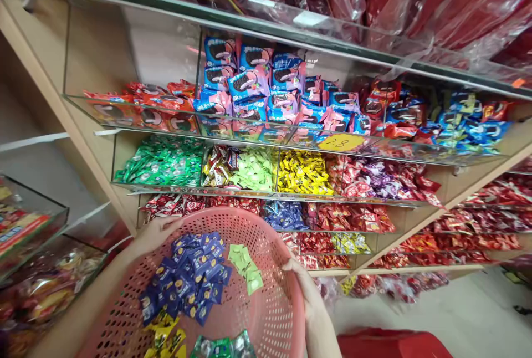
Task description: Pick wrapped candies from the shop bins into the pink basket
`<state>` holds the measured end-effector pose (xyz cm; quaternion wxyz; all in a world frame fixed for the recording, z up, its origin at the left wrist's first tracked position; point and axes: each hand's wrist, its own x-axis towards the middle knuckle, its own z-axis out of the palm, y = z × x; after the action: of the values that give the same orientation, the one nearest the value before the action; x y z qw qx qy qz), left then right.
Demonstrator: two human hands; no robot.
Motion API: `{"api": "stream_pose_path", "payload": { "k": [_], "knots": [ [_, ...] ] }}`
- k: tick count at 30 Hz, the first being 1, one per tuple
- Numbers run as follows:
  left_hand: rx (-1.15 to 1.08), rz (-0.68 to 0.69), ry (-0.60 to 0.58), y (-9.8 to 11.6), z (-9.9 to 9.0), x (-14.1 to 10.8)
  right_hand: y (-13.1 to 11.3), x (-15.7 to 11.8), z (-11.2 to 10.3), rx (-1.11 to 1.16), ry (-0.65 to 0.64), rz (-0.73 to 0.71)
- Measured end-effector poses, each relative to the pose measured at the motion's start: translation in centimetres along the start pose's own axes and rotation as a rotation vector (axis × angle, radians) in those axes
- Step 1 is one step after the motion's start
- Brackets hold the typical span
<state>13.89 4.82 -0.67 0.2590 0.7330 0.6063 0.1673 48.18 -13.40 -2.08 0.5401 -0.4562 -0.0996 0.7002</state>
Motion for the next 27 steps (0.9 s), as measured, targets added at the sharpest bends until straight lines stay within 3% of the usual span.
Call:
{"api": "stream_pose_path", "payload": {
  "k": [6, 10, 17, 23, 27],
  "knots": [
    [0.022, 0.059, 0.051, 0.5, -0.5, 0.2, -1.4, 0.1, 0.8, -0.061, -0.031, -0.092],
    [0.035, 0.034, 0.079, 0.5, -0.1, 0.0, -2.1, 0.0, 1.3, -0.064, -0.061, -0.051],
    [-0.05, 0.067, 0.065, 0.8, 1.9, -1.0, -2.0, 0.2, -0.5, -0.1, -0.037, -0.012],
    [-0.08, 0.056, 0.055, 1.6, 2.0, -1.5, -2.6, 2.1, -1.8, -0.155, 0.044, -0.19],
    [-0.041, 0.055, 0.09, 1.6, 1.7, -0.6, -4.3, 2.9, -2.0, -0.289, 0.158, -0.455]
  ]
}}
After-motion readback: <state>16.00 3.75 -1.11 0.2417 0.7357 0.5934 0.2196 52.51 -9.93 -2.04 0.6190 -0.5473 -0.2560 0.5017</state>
